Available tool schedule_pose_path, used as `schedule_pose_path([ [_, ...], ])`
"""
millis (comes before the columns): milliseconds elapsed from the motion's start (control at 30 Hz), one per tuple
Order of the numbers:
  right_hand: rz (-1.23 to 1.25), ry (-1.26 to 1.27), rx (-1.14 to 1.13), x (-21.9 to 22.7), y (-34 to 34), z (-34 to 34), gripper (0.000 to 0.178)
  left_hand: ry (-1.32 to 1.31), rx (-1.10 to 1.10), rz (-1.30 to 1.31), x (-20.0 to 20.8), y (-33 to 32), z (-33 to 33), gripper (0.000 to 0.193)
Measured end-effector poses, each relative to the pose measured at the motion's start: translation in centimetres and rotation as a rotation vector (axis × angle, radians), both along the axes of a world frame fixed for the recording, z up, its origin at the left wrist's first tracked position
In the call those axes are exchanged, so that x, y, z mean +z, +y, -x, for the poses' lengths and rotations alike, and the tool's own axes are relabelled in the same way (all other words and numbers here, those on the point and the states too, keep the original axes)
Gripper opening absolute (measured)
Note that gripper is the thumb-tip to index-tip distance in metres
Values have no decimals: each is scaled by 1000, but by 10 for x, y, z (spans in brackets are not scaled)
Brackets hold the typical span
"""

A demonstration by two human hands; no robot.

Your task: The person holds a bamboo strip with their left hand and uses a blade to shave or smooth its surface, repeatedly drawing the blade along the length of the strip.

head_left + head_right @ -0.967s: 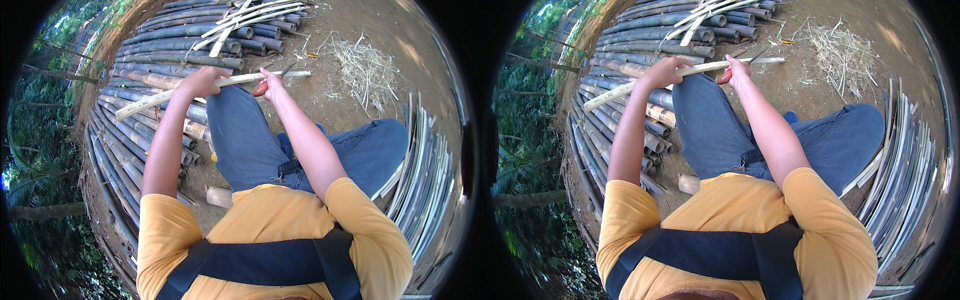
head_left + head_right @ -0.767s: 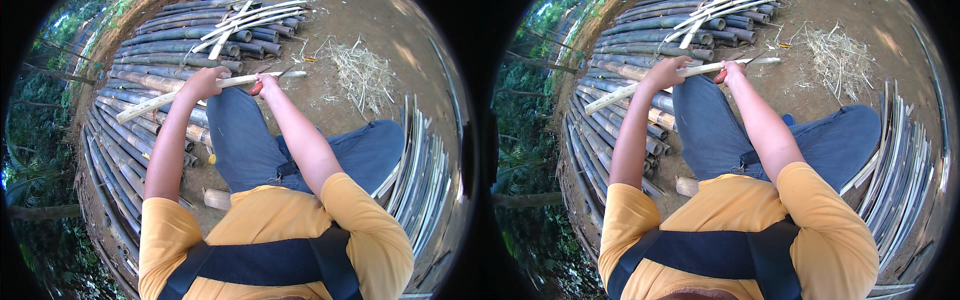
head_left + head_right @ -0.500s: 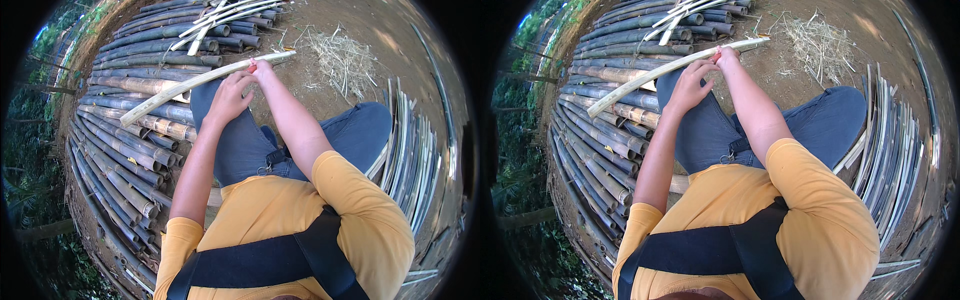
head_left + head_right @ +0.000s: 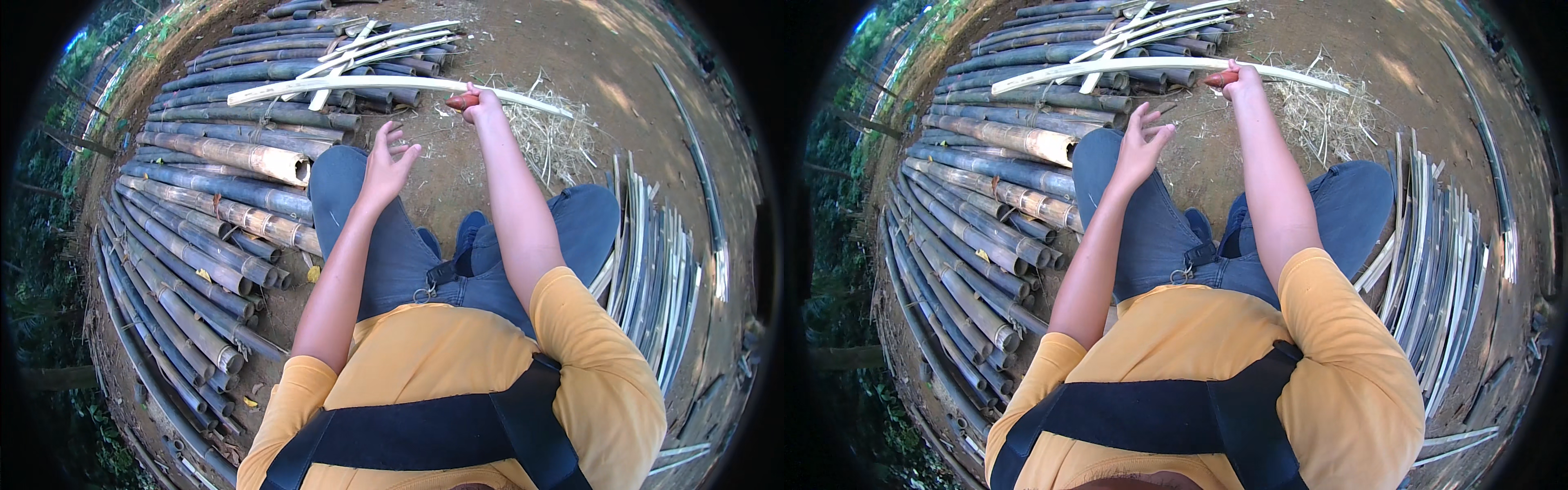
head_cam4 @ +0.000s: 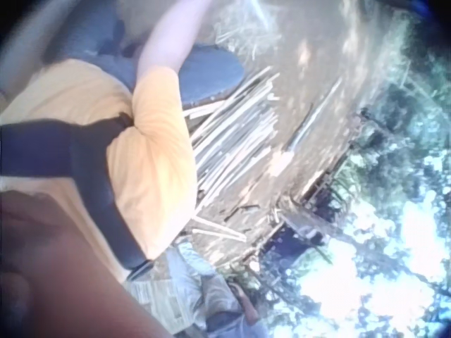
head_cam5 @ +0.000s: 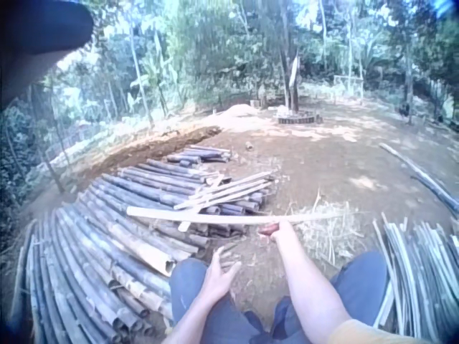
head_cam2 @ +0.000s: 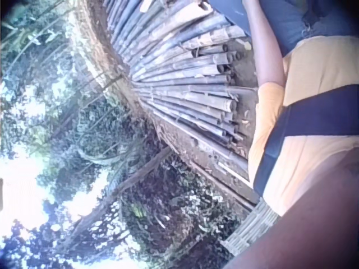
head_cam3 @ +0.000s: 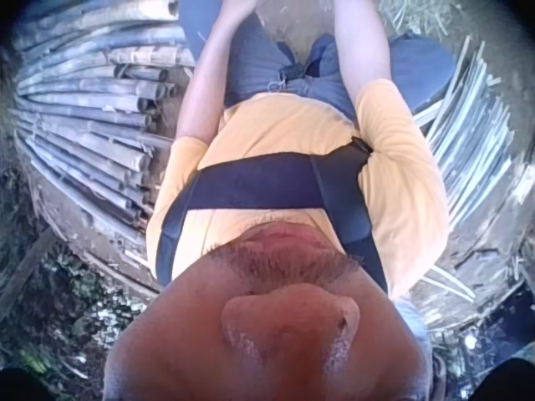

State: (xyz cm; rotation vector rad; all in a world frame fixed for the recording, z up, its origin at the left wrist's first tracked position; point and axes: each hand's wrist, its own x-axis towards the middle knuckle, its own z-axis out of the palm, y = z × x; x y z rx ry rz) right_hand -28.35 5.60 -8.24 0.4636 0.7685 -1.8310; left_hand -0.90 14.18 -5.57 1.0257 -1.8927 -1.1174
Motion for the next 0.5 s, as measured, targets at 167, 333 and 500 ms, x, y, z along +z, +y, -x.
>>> schedule_pose_path([
  [167,26,83,42,13,27,17,22,292,113,-281,14,-58,12,82],
  [333,-35,104,139,10,34,-15,9,556,86,-147,38,-89,-2,65],
  [500,-40,39,168,-25,28,-15,14,789,129,-36,42,-113,28,30],
])
